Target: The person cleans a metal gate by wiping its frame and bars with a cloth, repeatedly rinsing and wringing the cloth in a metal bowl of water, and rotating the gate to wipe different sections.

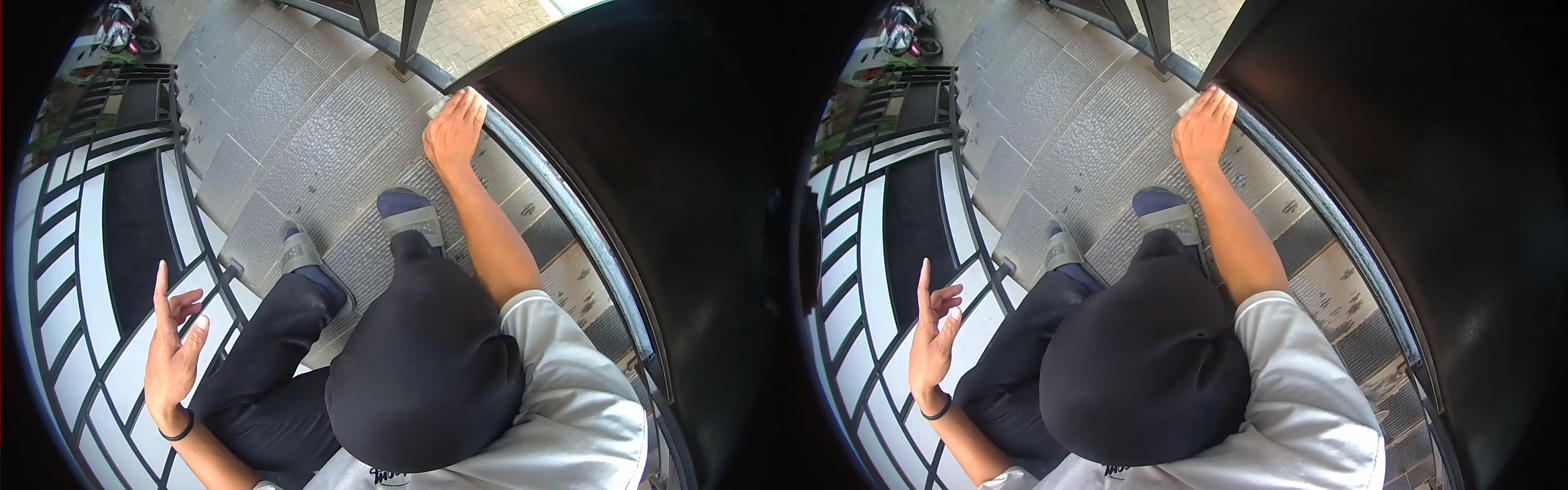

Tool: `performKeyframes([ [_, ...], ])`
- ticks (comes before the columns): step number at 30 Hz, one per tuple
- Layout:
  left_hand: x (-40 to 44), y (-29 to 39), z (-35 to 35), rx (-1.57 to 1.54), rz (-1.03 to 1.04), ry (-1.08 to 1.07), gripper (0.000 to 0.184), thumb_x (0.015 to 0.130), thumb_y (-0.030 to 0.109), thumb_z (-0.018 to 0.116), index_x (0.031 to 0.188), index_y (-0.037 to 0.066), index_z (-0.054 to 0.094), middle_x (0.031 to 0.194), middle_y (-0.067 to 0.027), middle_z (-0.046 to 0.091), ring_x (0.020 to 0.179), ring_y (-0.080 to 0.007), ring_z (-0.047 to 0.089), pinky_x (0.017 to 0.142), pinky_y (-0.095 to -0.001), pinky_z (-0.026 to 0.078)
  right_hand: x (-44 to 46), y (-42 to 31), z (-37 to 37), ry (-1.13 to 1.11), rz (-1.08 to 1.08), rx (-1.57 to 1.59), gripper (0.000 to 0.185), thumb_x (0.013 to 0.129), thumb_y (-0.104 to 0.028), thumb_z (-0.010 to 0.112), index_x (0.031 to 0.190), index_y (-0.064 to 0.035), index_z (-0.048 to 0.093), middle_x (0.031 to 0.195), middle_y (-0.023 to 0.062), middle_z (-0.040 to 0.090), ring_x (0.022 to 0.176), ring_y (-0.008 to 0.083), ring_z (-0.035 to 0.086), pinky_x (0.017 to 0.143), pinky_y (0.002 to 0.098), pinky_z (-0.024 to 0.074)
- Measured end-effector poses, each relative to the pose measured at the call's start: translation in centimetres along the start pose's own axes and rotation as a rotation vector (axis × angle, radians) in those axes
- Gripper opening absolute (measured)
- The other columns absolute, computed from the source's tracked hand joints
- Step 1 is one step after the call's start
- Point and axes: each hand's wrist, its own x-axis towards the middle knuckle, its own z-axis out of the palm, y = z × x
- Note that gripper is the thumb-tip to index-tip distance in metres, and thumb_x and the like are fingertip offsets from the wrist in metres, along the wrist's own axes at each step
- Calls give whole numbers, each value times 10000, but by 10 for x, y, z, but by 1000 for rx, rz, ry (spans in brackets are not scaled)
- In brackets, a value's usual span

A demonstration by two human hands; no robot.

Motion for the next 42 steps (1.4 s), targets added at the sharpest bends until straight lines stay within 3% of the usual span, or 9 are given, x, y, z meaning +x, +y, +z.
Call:
performKeyframes([
  [11, -2, -9, -4, -24, -17, -3, 833, 954, 425, 621, 1606, 209, 150, 1233, -191, 607, 1111, -292, 578, 999, -453, 458, -1, 9, 3, -196, -103, -89, 627, 919, -211, 414, 1426, 156, 372, 1524, 300, 356, 1452, 424, 287, 1211, 505, 164],
  [19, -3, -15, -3, 23, -24, 5, 825, 925, 294, 640, 1600, 212, 173, 1254, -221, 622, 1129, -331, 622, 991, -486, 488, 7, 32, -10, -207, -201, 229, 595, 908, -162, 439, 1410, 157, 405, 1486, 315, 405, 1420, 436, 350, 1192, 495, 227],
  [22, 0, -14, 0, -3, -17, -10, 837, 924, 327, 650, 1600, 211, 171, 1255, -222, 622, 1130, -331, 622, 991, -483, 487, -1, 12, -14, -257, -245, -260, 587, 933, -183, 402, 1412, 156, 400, 1485, 326, 398, 1417, 431, 355, 1184, 505, 246],
  [29, -7, -7, -4, -7, 49, 2, 830, 922, 253, 628, 1601, 193, 155, 1249, -218, 626, 1136, -330, 611, 988, -478, 480, 3, 30, -16, -180, -367, -175, 584, 922, -237, 438, 1366, 142, 454, 1457, 324, 434, 1365, 435, 430, 1149, 488, 321],
  [31, -9, -8, -7, 34, 116, -15, 789, 977, 308, 590, 1607, 190, 131, 1234, -183, 612, 1111, -296, 592, 982, -460, 475, 3, 19, -51, -505, -120, 508, 450, 931, -261, 476, 1173, 104, 580, 1259, 322, 589, 1200, 436, 570, 1021, 475, 449],
  [34, -14, -5, -9, 14, 144, -7, 790, 979, 259, 591, 1607, 179, 119, 1242, -185, 606, 1115, -287, 594, 999, -452, 463, -24, -15, -61, -600, 134, 884, 329, 953, -251, 525, 888, 52, 635, 880, 254, 697, 866, 393, 679, 815, 457, 515],
  [35, -16, -5, -8, -19, 157, -2, 790, 980, 242, 590, 1607, 175, 114, 1241, -188, 606, 1114, -285, 596, 1010, -449, 457, -34, -17, -53, -593, 128, 889, 329, 953, -251, 525, 888, 52, 635, 880, 254, 697, 866, 393, 679, 815, 457, 515],
  [37, -22, -1, -8, 0, 180, 7, 786, 983, 223, 589, 1606, 170, 114, 1248, -197, 603, 1125, -284, 596, 1023, -440, 446, -44, -24, -63, -724, 587, 1690, 329, 952, -247, 531, 945, 56, 661, 922, 175, 718, 809, 292, 690, 772, 411, 520],
  [42, -33, 27, -7, -31, 374, -131, 907, 903, 198, 699, 1599, 136, 120, 1249, -221, 626, 1149, -337, 615, 1003, -457, 460, -58, 36, -167, -602, 588, 2179, 342, 948, -187, 499, 1143, 61, 632, 1069, 163, 699, 971, 275, 675, 907, 409, 527],
])
